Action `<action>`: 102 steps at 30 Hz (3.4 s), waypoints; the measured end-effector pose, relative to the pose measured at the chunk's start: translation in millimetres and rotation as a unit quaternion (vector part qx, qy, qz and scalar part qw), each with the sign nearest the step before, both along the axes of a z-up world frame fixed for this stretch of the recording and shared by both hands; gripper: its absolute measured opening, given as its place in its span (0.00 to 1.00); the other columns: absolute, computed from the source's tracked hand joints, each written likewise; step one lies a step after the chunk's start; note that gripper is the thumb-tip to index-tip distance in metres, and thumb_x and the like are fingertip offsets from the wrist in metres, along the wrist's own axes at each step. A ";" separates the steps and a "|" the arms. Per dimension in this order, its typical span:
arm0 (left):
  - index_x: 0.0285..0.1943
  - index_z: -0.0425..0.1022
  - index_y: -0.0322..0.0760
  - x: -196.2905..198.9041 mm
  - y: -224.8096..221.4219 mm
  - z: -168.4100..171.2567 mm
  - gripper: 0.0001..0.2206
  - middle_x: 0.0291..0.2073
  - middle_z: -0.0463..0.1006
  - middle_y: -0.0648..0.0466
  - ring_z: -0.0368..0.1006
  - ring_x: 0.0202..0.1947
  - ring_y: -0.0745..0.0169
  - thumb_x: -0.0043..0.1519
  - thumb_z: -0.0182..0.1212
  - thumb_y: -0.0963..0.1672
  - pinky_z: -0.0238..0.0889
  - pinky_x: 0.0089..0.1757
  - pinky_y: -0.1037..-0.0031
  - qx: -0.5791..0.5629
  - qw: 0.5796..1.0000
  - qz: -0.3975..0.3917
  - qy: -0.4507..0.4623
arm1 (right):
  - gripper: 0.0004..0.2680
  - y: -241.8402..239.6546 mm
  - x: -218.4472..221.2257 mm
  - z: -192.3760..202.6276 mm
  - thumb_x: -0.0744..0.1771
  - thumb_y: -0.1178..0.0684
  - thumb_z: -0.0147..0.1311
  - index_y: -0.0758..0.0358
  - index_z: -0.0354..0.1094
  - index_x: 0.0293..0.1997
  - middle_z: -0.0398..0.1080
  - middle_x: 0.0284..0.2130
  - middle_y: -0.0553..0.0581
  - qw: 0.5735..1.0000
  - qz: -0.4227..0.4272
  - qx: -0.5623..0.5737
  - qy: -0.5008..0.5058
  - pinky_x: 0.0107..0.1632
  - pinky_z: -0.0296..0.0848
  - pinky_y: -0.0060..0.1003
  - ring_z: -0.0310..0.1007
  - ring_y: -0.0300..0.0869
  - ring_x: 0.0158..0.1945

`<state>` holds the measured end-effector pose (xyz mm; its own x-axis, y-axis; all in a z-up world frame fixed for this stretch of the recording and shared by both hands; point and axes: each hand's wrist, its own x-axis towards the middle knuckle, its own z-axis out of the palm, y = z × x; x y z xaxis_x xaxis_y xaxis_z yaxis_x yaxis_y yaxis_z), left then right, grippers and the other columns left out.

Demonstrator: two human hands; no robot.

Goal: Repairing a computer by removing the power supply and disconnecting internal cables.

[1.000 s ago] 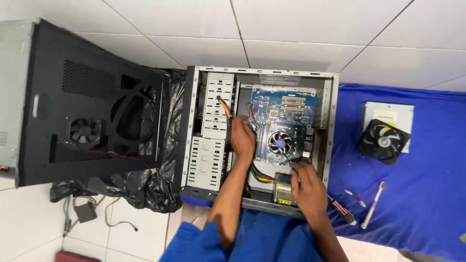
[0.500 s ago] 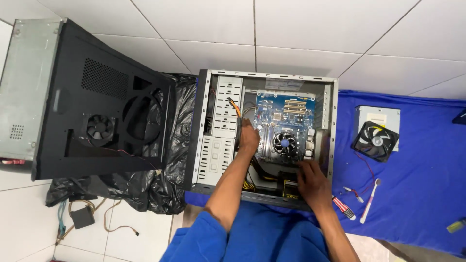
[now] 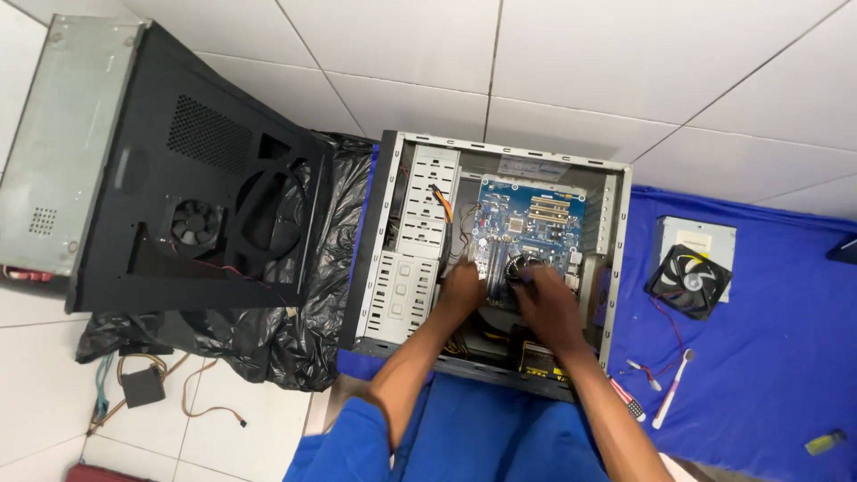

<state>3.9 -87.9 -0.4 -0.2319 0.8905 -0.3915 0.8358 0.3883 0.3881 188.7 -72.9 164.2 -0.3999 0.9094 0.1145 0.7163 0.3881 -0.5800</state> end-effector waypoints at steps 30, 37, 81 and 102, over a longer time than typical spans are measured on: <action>0.47 0.80 0.46 -168.0 -116.1 178.9 0.07 0.39 0.78 0.60 0.79 0.41 0.58 0.65 0.58 0.42 0.73 0.43 0.72 0.416 0.898 0.090 -0.110 | 0.10 74.4 -64.3 -129.7 0.65 0.45 0.56 0.57 0.80 0.34 0.79 0.31 0.65 0.937 -0.197 -0.242 -0.155 0.45 0.78 0.53 0.79 0.62 0.45; 0.42 0.80 0.51 -174.2 -102.8 179.0 0.08 0.35 0.72 0.64 0.76 0.32 0.64 0.64 0.56 0.41 0.72 0.39 0.76 0.475 0.875 0.068 -0.072 | 0.14 82.2 -103.7 -125.7 0.65 0.51 0.61 0.77 0.76 0.46 0.76 0.41 0.79 0.911 -0.196 -0.282 -0.230 0.49 0.78 0.61 0.75 0.70 0.51; 0.38 0.79 0.46 -168.4 -93.3 182.4 0.07 0.33 0.73 0.62 0.77 0.32 0.63 0.63 0.57 0.40 0.72 0.37 0.75 0.472 0.878 0.069 -0.050 | 0.11 91.1 -131.3 -111.8 0.64 0.61 0.56 0.82 0.75 0.45 0.75 0.39 0.82 0.897 -0.164 -0.325 -0.252 0.47 0.77 0.63 0.75 0.75 0.49; 0.51 0.77 0.60 -20.2 41.1 79.7 0.13 0.37 0.85 0.48 0.80 0.49 0.42 0.64 0.50 0.55 0.72 0.47 0.52 -0.030 0.985 0.087 -0.149 | 0.07 -20.1 29.3 -1.3 0.69 0.51 0.58 0.49 0.79 0.50 0.79 0.38 0.57 0.974 -0.160 -0.119 0.109 0.45 0.77 0.47 0.79 0.52 0.43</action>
